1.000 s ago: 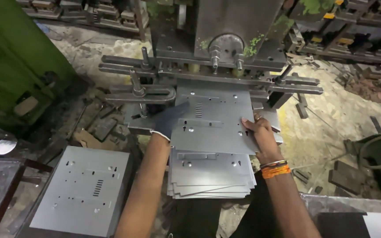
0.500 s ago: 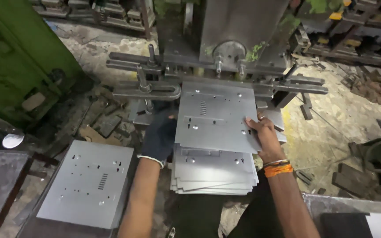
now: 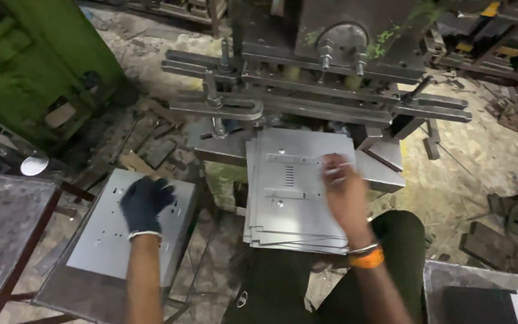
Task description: The recorder is organizing and stacking processed metal plates at a manual workstation in a factory environment.
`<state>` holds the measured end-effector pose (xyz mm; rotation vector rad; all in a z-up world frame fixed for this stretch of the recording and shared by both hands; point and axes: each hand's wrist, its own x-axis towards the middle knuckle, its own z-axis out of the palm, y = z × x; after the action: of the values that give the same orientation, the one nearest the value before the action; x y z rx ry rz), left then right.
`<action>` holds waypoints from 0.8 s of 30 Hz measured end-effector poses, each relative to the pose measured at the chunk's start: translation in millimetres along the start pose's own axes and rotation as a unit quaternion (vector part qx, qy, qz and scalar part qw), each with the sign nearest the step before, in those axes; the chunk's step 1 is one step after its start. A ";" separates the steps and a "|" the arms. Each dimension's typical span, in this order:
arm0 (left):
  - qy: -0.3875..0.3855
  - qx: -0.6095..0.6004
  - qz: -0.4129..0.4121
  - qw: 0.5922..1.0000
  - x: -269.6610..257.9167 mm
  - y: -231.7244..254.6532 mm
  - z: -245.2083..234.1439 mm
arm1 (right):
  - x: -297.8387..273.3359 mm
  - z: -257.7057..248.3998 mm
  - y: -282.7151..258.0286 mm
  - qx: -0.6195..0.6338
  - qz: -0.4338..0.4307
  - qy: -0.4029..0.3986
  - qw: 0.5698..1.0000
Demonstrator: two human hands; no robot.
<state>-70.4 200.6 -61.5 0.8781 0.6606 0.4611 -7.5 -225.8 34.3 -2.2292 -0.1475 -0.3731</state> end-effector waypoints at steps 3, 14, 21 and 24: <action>0.065 0.212 0.177 0.959 18.0 -0.5 -62.9 | -45.4 71.8 -48.3 0.226 -0.151 -0.149 0.951; 0.181 0.761 0.142 0.606 25.5 33.6 -183.0 | -230.4 333.8 8.3 0.216 0.072 -0.412 0.882; 0.175 0.776 0.141 0.589 -29.2 46.5 -135.1 | -213.6 298.9 -30.8 0.412 0.185 -0.497 0.741; 0.202 0.789 0.288 0.503 -30.9 16.1 -152.9 | -200.0 265.6 -73.7 0.404 0.174 -0.477 0.761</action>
<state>-200.2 274.5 -109.0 2.9146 1.2095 0.5979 -156.9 30.8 -132.5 -1.3204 -0.3419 0.9189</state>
